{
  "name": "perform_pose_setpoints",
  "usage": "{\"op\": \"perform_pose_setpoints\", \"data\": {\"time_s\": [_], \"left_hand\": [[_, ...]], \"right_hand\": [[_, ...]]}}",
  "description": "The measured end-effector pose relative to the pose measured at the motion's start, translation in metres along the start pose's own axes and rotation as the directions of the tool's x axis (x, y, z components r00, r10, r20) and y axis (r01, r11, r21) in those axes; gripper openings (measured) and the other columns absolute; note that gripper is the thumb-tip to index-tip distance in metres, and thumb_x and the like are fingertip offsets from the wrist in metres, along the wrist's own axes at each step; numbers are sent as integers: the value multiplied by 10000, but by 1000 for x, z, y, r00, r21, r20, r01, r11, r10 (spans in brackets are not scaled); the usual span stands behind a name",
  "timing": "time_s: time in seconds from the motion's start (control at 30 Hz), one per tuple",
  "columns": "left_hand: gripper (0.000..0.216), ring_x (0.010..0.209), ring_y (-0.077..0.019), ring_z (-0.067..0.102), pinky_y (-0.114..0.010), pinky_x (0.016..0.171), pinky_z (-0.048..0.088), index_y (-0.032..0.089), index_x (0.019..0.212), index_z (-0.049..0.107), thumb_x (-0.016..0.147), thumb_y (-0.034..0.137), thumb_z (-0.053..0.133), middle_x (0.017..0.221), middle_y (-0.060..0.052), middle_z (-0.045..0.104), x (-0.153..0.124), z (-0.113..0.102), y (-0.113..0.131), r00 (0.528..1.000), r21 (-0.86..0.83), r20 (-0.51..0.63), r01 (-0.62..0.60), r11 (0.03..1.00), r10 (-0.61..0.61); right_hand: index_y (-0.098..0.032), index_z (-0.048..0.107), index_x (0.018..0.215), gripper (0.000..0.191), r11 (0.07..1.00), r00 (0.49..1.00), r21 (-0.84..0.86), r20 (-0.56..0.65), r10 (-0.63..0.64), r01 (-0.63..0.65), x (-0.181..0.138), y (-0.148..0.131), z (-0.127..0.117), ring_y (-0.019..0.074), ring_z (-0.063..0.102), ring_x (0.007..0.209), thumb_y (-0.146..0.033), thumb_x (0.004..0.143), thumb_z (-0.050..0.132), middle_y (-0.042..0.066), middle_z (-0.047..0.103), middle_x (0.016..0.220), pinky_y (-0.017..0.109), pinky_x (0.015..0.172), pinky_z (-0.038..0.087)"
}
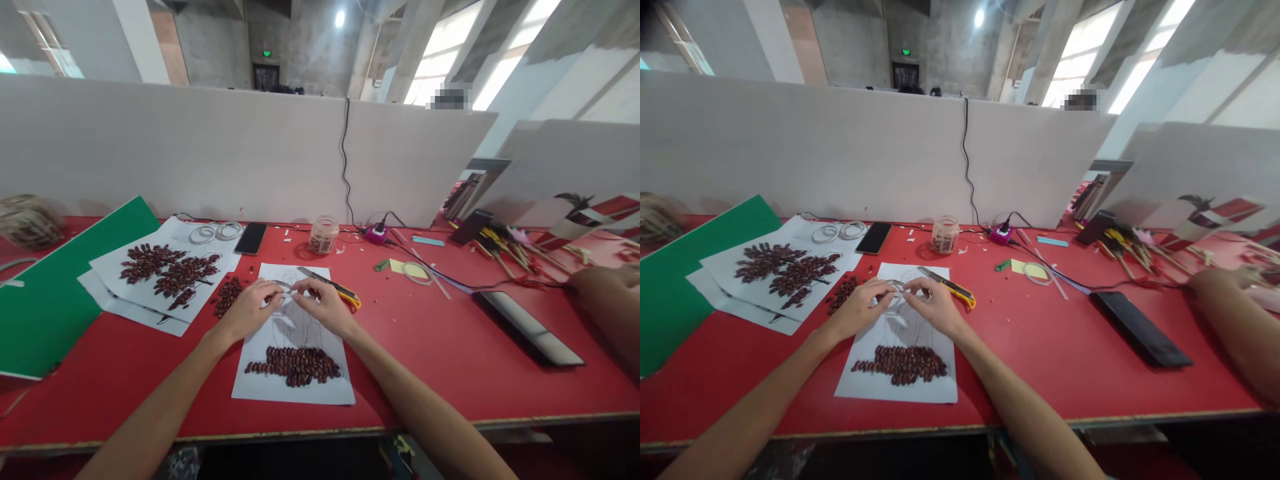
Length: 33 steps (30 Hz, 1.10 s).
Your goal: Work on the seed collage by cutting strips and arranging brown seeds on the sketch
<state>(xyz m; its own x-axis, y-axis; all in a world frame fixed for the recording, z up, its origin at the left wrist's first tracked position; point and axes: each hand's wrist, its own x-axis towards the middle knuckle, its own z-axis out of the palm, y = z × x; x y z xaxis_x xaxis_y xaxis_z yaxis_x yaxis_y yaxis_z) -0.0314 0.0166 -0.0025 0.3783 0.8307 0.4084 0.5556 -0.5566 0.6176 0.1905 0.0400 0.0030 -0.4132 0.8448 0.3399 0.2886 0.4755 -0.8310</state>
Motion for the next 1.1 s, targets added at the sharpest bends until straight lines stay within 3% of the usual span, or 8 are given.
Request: {"op": "perform_pose_setpoints", "data": {"time_s": [0.27,0.43,0.53,0.67,0.77,0.87,0.97,1.1], "left_hand": [[158,912,-213,613,-369,877,470,208,952,685,998,272,548,939,-32,711,-1,3,2,999,28,-24,-21,999,21],[198,877,-206,604,-371,888,459,207,897,687,994,274,528,885,-32,703,0,3,8,999,-8,-34,-5,1000,5],[206,860,-203,602,-353,865,458,199,870,690,977,283,535,863,-35,697,1,3,12,998,-61,-45,38,997,-40],[217,829,-193,602,-307,787,469,190,839,676,960,307,538,833,-25,687,3,0,11,993,-155,-45,105,982,-113],[265,790,-185,612,-289,738,475,185,856,668,983,337,492,828,-21,685,2,-7,1,976,-169,-87,181,969,-198],[268,890,-217,622,-336,837,480,192,888,688,989,341,490,912,-42,691,0,-13,-12,968,13,-150,204,979,-200],[180,1055,-281,592,-427,973,441,201,994,719,938,315,592,1078,-82,682,-3,-13,-14,976,247,-162,186,951,-148],[241,1122,-270,588,-419,1002,449,213,1153,698,944,295,612,1189,-85,675,-1,-7,2,979,109,-169,130,986,-111]], "right_hand": [[-219,731,874,67,993,998,-103,-5,-58,57,-1,-5,12,161,525,700,-271,879,689,-13,623,711,304,717,410],[-225,725,878,49,984,985,-103,-80,-153,145,-2,-5,15,215,584,912,-261,881,692,45,603,934,362,850,454],[-243,715,878,42,949,962,-227,-110,-248,219,-2,-6,16,253,567,1039,-252,899,680,72,609,1052,415,930,425],[-260,697,929,93,852,935,-425,-39,-354,305,-4,-10,17,269,564,1097,-225,950,614,79,665,1136,453,980,366],[-263,678,943,114,828,922,-426,37,-386,364,-7,-15,15,257,579,1100,-206,965,581,69,678,1157,455,1008,344],[-247,659,934,86,920,952,-261,-16,-307,292,-8,-15,10,256,568,1137,-243,966,580,87,635,1180,441,1013,374],[-225,659,953,100,996,996,10,3,-91,91,-5,-9,3,245,587,1082,-306,942,601,98,612,1138,393,920,449],[-210,671,1054,227,921,969,323,184,165,-218,-1,-3,-3,210,608,948,-326,858,667,63,659,1040,333,815,468]]}}
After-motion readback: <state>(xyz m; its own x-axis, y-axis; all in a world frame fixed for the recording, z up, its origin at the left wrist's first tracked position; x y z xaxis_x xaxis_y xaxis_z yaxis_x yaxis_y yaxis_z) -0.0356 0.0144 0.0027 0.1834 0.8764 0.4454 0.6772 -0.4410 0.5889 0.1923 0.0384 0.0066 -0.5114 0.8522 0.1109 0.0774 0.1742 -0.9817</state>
